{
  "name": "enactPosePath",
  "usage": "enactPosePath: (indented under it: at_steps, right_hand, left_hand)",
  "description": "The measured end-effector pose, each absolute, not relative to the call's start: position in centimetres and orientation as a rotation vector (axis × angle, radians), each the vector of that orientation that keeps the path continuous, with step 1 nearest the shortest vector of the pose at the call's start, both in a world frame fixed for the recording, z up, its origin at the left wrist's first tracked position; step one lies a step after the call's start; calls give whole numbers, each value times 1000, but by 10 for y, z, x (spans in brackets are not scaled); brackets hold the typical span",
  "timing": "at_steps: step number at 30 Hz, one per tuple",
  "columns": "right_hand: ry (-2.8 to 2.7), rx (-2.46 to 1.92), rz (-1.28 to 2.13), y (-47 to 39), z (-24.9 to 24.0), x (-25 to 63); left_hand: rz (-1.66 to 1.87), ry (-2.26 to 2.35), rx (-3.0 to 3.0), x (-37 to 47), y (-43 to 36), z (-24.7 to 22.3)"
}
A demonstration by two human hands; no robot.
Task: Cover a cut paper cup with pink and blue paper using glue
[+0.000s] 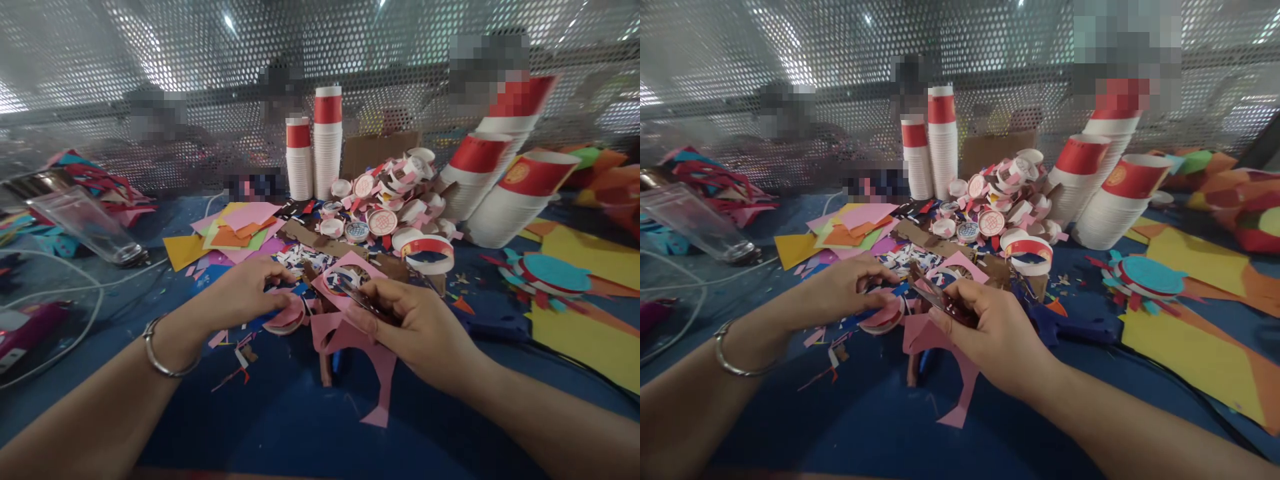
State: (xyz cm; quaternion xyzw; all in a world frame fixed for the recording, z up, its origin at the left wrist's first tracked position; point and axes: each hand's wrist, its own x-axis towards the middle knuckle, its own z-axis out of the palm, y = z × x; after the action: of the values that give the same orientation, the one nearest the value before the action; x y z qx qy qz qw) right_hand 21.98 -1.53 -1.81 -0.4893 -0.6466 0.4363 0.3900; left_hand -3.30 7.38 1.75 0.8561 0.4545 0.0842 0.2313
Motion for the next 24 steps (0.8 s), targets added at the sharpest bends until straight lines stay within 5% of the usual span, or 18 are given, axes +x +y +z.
enactPosePath:
  at_steps: [9, 17, 24]
  right_hand:
    - [-1671, -1164, 1067, -14, -17, 220]
    - [-1644, -1232, 1080, -13, -16, 220]
    - [-1534, -1169, 1270, -15, -11, 215]
  left_hand:
    - [314, 1235, 2219, -24, 79, 16]
    - [862, 1111, 1736, -16, 58, 26]
    - [961, 943, 1344, 0, 35, 26]
